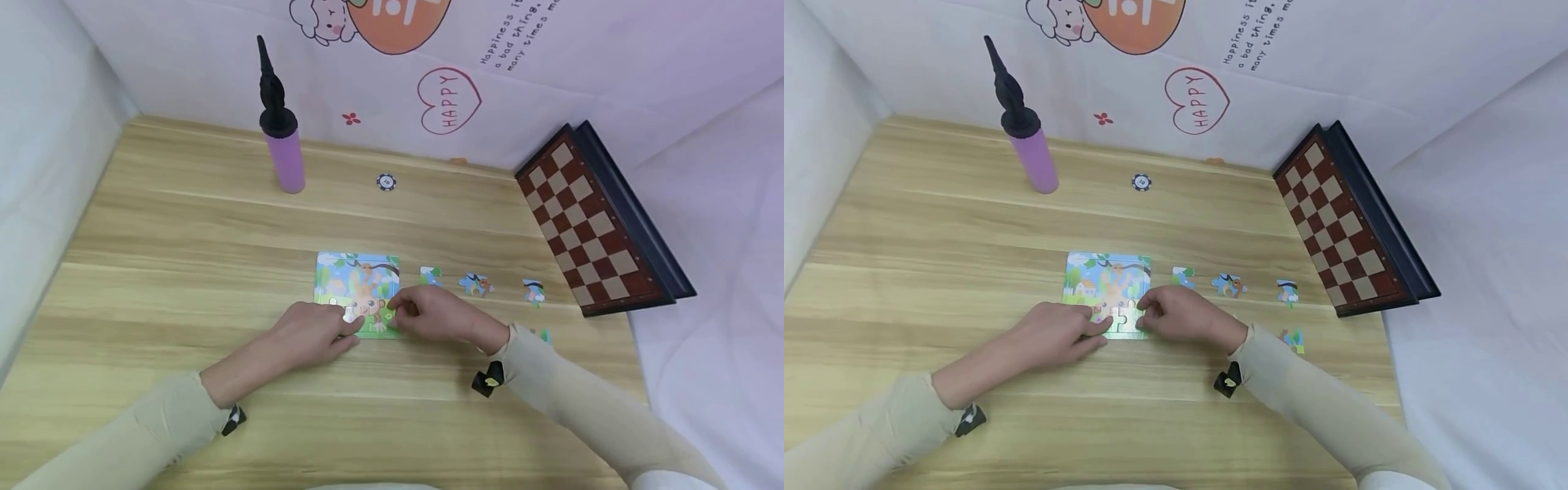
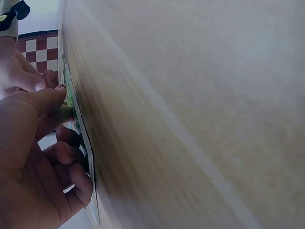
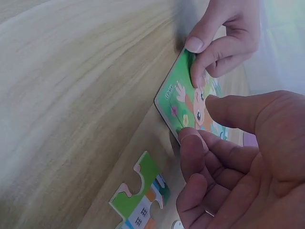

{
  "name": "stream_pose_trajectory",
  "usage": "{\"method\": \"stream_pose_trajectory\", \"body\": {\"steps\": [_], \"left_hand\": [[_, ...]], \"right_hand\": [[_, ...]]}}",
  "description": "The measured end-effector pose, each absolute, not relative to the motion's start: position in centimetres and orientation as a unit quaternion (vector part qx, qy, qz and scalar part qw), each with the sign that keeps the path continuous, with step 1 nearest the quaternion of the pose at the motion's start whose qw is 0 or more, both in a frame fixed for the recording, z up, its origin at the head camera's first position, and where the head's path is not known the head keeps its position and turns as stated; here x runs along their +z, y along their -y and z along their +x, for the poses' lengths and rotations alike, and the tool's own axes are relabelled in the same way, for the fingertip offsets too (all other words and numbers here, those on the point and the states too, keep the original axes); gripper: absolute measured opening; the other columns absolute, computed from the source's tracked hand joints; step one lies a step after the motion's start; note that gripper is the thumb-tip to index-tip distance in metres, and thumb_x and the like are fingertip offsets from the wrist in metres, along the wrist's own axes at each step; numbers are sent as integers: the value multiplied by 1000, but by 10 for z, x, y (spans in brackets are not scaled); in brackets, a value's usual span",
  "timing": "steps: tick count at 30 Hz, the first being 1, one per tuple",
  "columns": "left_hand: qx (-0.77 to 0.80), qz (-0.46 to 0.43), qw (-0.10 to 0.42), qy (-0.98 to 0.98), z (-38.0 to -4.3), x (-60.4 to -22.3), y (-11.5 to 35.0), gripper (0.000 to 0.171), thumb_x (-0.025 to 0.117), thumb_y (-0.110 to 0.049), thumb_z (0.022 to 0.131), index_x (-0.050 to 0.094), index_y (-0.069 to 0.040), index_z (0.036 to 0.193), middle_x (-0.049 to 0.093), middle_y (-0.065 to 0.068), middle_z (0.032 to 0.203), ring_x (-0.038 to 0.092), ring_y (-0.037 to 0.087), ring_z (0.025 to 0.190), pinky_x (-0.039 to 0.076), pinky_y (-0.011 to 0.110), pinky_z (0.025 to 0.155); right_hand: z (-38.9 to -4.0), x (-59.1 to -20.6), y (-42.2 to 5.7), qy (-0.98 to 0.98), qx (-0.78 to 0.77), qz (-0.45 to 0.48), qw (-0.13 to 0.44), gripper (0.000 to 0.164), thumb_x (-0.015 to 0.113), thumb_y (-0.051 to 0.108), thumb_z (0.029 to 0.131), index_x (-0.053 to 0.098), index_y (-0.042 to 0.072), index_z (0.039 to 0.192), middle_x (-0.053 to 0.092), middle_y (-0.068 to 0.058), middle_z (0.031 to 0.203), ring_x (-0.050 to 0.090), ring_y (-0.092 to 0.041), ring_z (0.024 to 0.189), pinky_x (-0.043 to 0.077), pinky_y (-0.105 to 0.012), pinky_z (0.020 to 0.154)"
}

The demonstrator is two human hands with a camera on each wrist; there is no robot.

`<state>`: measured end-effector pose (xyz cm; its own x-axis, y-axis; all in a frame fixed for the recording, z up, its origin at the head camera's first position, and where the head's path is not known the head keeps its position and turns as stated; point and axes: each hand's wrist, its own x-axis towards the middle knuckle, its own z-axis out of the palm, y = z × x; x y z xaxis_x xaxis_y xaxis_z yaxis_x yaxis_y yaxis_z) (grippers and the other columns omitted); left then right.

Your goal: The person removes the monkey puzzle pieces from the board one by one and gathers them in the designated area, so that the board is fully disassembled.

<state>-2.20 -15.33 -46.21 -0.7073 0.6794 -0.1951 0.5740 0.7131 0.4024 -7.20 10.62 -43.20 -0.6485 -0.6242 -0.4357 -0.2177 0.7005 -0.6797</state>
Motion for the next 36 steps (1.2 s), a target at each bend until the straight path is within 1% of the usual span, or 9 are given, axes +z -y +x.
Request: {"method": "stream_pose_trajectory", "body": {"steps": [6,9,14,21,23,27,30,34,36], "left_hand": [[165,336,183,-909,-24,-460,152,35,65,-42,99,72,-28,130,42,-7,66,29,8,48,27,28,42],[168,334,183,-909,-24,-460,150,34,65,-43,99,73,-28,129,42,-8,66,31,8,47,29,29,42],[170,328,181,-911,-24,-460,149,32,66,-43,98,75,-29,125,43,-8,65,30,8,47,29,29,41],[180,321,189,-910,-26,-463,150,34,67,-42,98,74,-28,127,42,-6,63,28,7,48,25,28,42],[181,321,193,-909,-27,-464,149,34,67,-42,98,73,-28,128,42,-7,61,26,7,47,23,27,42],[187,321,208,-905,-23,-464,146,34,67,-41,98,73,-26,129,41,-8,60,24,7,47,20,26,43],[183,324,205,-905,-19,-465,147,33,67,-40,98,74,-26,127,40,-9,63,26,7,47,21,27,43],[175,329,186,-909,-22,-464,149,31,68,-41,97,76,-28,124,39,-10,64,29,8,46,22,27,42],[173,331,183,-910,-25,-464,150,30,68,-41,97,76,-28,123,39,-11,63,30,8,46,23,28,42]], "right_hand": [[-81,-436,-104,-852,-305,-251,345,19,70,17,97,70,2,109,64,4,84,53,-9,68,48,-28,70],[-83,-437,-105,-852,-301,-253,345,13,70,17,97,70,5,104,63,4,82,53,-10,69,47,-29,68],[-83,-436,-104,-853,-310,-252,337,5,71,16,97,71,11,97,64,5,82,56,-12,71,49,-30,66],[-85,-433,-113,-844,-349,-235,333,5,71,18,97,72,14,95,66,5,81,55,-13,69,47,-30,65],[-84,-428,-126,-840,-362,-225,336,6,70,20,98,72,15,96,65,4,81,53,-13,67,46,-30,63],[-75,-417,-173,-827,-379,-223,351,8,69,24,100,71,16,99,63,-2,79,48,-14,62,43,-28,58],[-63,-411,-216,-820,-375,-212,377,8,69,24,99,71,16,99,64,-7,80,50,-15,62,45,-29,58],[-45,-401,-273,-824,-340,-204,404,4,70,22,98,71,19,96,61,1,75,50,-9,63,46,-28,56],[-36,-396,-301,-826,-328,-203,412,4,70,20,98,71,19,95,59,6,73,47,-5,61,44,-26,54]]}}
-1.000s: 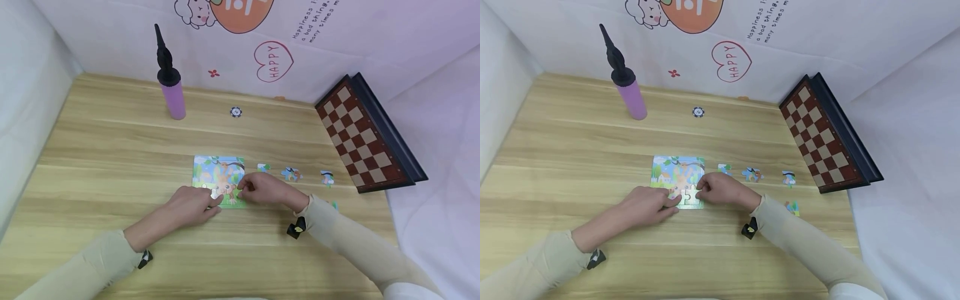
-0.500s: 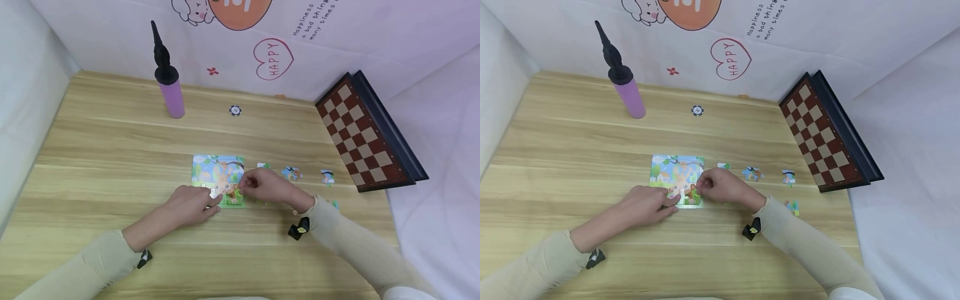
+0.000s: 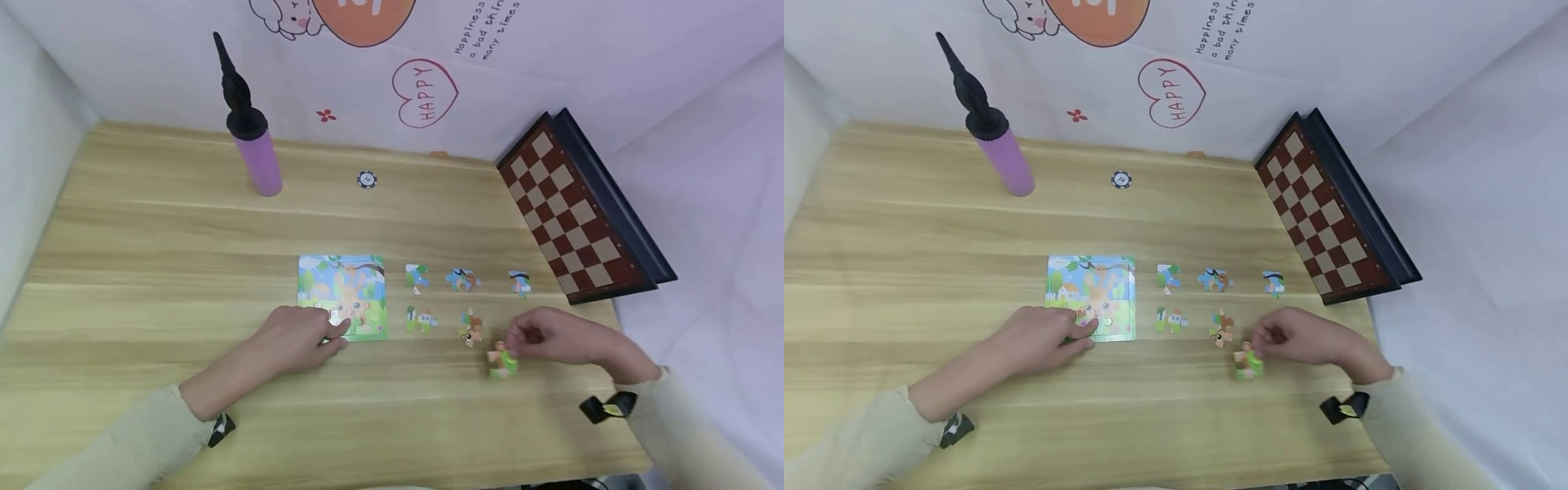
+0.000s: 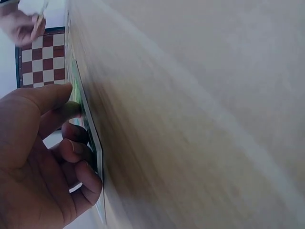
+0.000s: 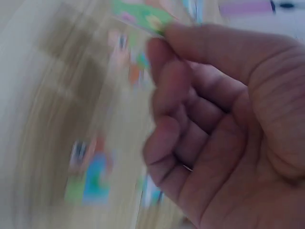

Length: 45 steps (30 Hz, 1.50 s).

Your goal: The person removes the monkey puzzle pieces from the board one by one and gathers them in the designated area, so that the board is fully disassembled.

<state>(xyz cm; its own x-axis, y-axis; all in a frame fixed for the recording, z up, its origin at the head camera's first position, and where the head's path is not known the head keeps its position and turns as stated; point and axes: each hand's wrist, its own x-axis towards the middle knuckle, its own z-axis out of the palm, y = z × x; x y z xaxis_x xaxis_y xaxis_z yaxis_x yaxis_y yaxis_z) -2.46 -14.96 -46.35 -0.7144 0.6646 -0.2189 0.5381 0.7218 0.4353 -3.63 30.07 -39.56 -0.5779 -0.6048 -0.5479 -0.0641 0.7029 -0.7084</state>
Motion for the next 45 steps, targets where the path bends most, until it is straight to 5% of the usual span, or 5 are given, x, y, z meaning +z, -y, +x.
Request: {"method": "stream_pose_trajectory", "body": {"steps": [12,36,45], "left_hand": [[172,322,201,-909,-29,-453,154,30,68,-39,98,77,-25,122,41,-10,62,33,7,47,25,28,43],[151,343,192,-907,-28,-455,147,35,67,-39,98,73,-22,129,42,-10,63,33,8,48,28,28,44],[117,371,151,-909,-26,-455,143,36,67,-40,98,74,-21,127,46,-8,66,37,8,49,33,28,46]], "right_hand": [[-4,-419,-372,-810,-358,-89,456,8,68,13,98,71,6,97,66,-7,84,54,-9,70,48,-28,61],[-4,-433,-370,-874,-294,-60,381,6,72,13,95,69,8,94,66,-1,88,56,-14,78,47,-27,70],[-25,-425,-324,-878,-322,-119,332,7,69,14,98,69,7,97,67,-3,89,60,-16,77,51,-29,69]]}}
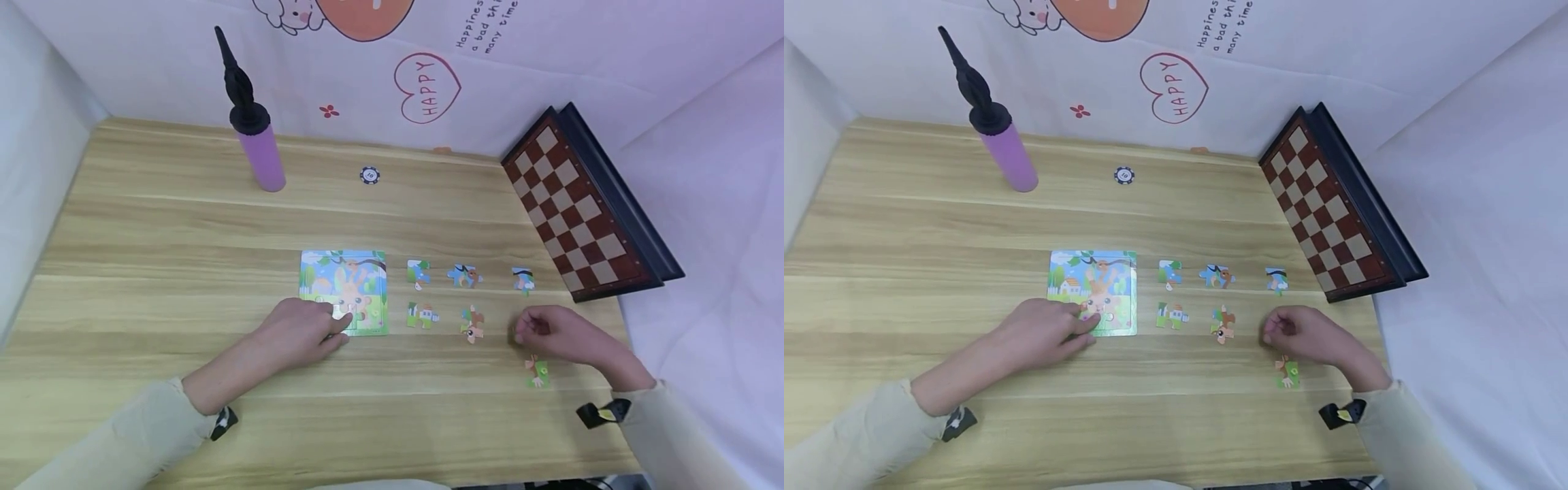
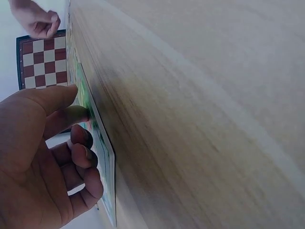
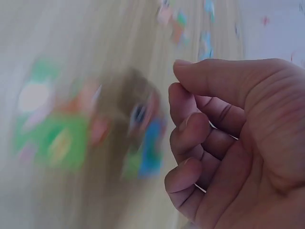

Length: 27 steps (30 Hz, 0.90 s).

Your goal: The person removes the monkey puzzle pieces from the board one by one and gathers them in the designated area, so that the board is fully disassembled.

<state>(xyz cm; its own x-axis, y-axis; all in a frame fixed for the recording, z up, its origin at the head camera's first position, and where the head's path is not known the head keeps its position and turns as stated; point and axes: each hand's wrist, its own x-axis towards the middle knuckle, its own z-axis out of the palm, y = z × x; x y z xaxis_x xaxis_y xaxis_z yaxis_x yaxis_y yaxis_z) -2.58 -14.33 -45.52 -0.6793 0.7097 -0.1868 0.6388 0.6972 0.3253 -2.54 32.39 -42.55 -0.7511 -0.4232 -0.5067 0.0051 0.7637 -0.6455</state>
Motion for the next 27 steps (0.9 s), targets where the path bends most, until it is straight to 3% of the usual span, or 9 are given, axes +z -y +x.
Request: {"method": "stream_pose_trajectory", "body": {"steps": [7,14,19,23,27], "left_hand": [[103,385,125,-908,-25,-452,146,37,66,-40,98,74,-21,128,53,-6,71,41,7,52,37,28,49],[96,384,113,-911,-21,-453,151,41,65,-42,98,70,-21,133,56,-4,75,44,9,55,39,30,50],[101,372,107,-916,-19,-452,159,45,65,-43,98,69,-16,133,64,0,84,53,13,59,43,33,51],[93,362,99,-922,-18,-451,169,45,65,-44,98,71,-13,129,66,1,87,63,17,69,47,35,55],[94,346,101,-928,-17,-450,181,42,65,-44,97,73,-13,124,65,0,84,63,18,68,48,37,57]], "right_hand": [[-71,-420,-250,-869,-306,-220,322,7,66,15,101,71,11,103,66,3,87,54,-17,70,46,-28,61],[-115,-403,-165,-868,-286,-277,295,17,67,19,100,73,9,113,68,7,94,59,-18,79,49,-35,69],[-120,-413,-111,-844,-281,-325,322,22,67,19,100,73,6,116,68,6,95,61,-13,82,52,-32,76],[-115,-422,-88,-827,-279,-346,344,23,65,15,100,72,3,119,67,2,96,59,-14,78,49,-29,71],[-112,-426,-76,-820,-279,-355,352,23,60,10,101,72,2,118,69,-2,106,61,-15,82,47,-29,71]]}}
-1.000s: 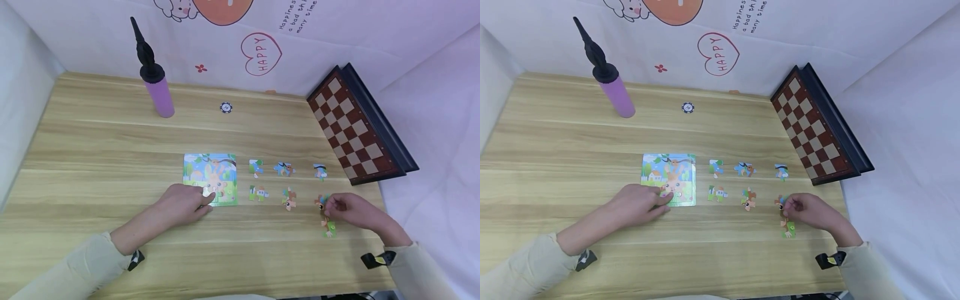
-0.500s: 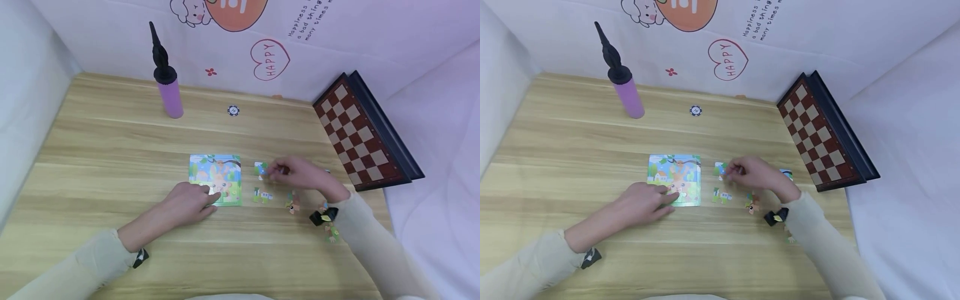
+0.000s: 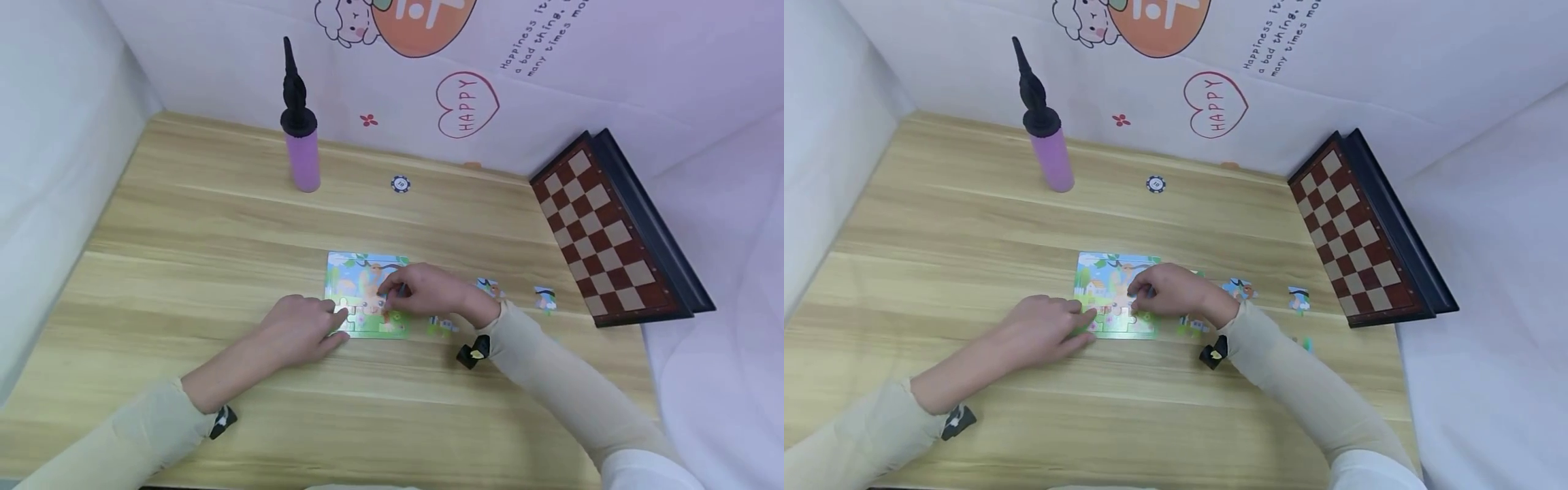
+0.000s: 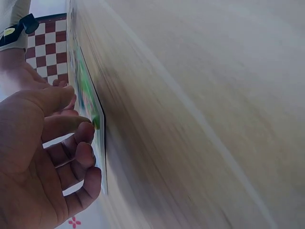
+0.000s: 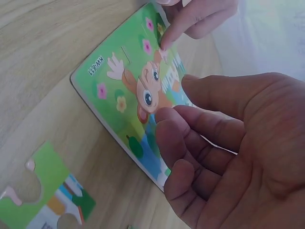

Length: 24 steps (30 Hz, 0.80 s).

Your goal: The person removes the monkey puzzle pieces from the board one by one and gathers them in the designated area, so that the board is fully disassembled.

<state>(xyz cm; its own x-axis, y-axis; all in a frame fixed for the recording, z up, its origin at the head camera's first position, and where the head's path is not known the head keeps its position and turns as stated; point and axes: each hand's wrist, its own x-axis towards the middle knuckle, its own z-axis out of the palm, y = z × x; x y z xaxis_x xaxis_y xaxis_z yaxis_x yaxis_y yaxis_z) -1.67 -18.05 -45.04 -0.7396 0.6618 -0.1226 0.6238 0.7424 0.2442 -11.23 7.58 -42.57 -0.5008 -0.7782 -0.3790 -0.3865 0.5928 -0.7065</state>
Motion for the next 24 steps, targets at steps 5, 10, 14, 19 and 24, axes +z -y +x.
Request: {"method": "stream_pose_trajectory", "body": {"steps": [5,10,14,19,24], "left_hand": [[99,348,100,-927,-16,-451,185,42,66,-44,97,73,-12,123,65,1,83,64,18,70,49,37,58],[101,352,102,-925,-15,-451,186,44,68,-43,96,72,-10,124,67,2,85,65,19,72,49,36,57],[92,355,103,-925,-17,-452,185,40,73,-38,94,73,-11,124,64,0,81,60,16,65,46,33,53],[82,359,100,-924,-20,-452,184,37,76,-32,91,74,-13,122,58,-2,74,50,12,57,42,31,49],[73,361,99,-924,-21,-452,183,33,78,-31,89,76,-14,117,60,-2,76,55,13,60,44,32,51]], "right_hand": [[-111,-427,-71,-817,-275,-350,367,22,64,14,101,73,2,117,70,0,100,61,-13,82,49,-29,75],[-108,-431,-66,-810,-280,-330,396,25,66,23,101,73,4,116,69,6,94,63,-9,84,52,-28,80],[-105,-432,-65,-798,-292,-326,414,26,63,25,103,73,5,117,70,4,95,64,-10,82,52,-29,79],[-105,-431,-63,-790,-292,-340,418,26,60,24,105,73,5,115,69,3,91,60,-9,71,51,-28,73],[-105,-429,-64,-804,-275,-327,414,27,59,28,105,76,7,98,69,-2,79,53,-8,58,46,-26,61]]}}
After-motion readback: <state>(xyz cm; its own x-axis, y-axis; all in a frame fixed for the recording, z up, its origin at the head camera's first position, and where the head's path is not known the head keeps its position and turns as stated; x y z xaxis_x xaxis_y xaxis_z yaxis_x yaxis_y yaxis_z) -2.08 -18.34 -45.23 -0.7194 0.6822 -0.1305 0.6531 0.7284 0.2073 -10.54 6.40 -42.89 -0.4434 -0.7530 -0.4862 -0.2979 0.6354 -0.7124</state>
